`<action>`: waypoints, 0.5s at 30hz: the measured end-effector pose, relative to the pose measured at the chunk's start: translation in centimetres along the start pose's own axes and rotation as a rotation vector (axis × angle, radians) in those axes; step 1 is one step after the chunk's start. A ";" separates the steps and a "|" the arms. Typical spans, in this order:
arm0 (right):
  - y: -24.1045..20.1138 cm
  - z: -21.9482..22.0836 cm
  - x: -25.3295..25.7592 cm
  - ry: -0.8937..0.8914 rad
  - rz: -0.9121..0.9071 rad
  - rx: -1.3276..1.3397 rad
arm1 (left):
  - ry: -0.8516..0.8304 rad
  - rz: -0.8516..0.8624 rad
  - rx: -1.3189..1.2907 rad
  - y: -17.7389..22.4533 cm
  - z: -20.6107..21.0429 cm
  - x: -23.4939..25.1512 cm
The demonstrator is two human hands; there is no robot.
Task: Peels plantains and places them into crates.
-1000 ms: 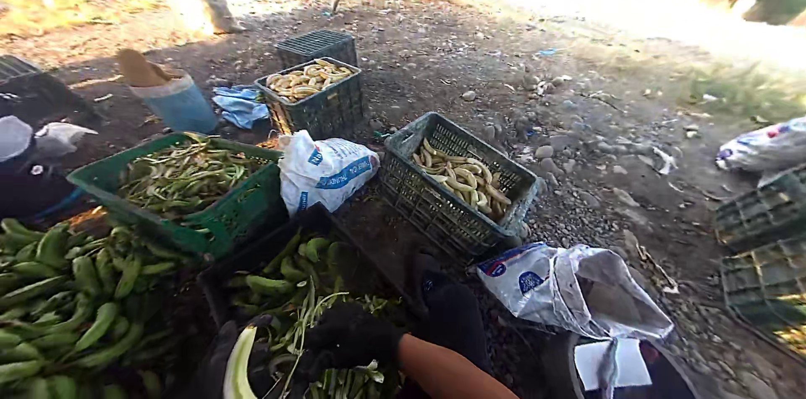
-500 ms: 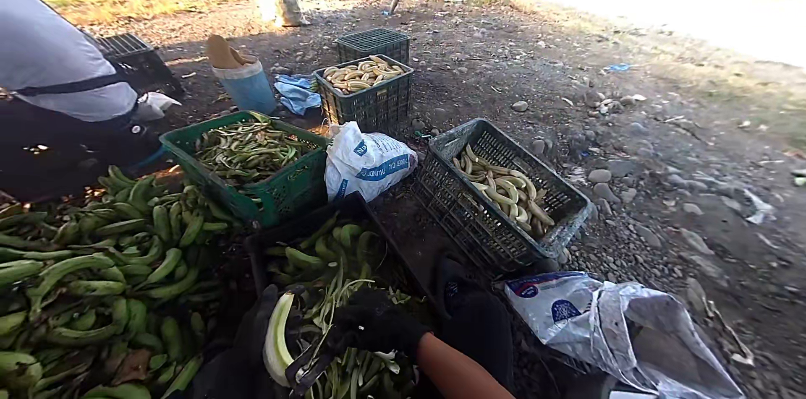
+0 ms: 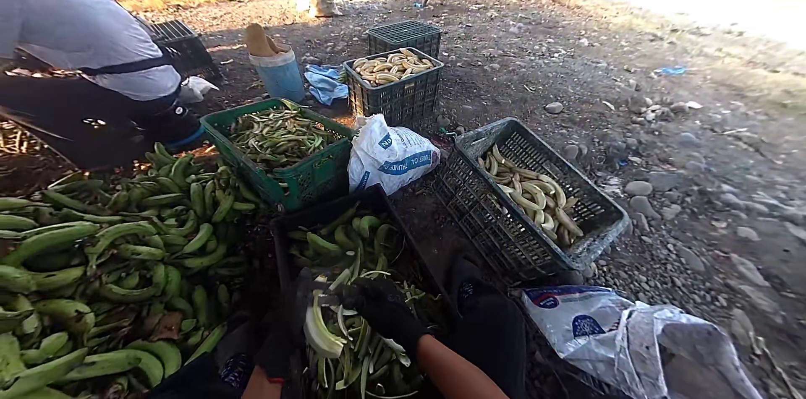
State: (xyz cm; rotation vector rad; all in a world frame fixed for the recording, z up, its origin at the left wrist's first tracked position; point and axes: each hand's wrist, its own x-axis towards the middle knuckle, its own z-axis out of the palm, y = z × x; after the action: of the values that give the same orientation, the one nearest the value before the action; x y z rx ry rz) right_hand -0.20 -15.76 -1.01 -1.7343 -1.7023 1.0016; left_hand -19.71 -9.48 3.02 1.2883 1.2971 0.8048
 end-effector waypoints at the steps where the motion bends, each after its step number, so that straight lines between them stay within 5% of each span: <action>1: 0.2 0.1 0.3 0.039 0.052 0.035 | -0.010 0.025 0.023 -0.2 0.1 0.0; 6: 0.8 -1.4 0.8 0.159 0.293 0.284 | 0.010 0.020 0.158 1.9 0.1 -1.2; 12: -3.4 -6.6 -1.4 0.298 -0.108 0.723 | 0.048 0.247 0.354 0.8 -2.0 -1.0; 15: -6.2 -8.0 -2.7 0.484 -0.278 0.799 | 0.023 0.231 0.515 1.3 -2.2 -1.2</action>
State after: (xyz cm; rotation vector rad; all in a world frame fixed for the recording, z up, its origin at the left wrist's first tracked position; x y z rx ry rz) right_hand 2.46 -16.76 9.03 -1.0583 -0.9902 0.8676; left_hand -21.74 -9.90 4.89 1.8680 1.4458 0.6634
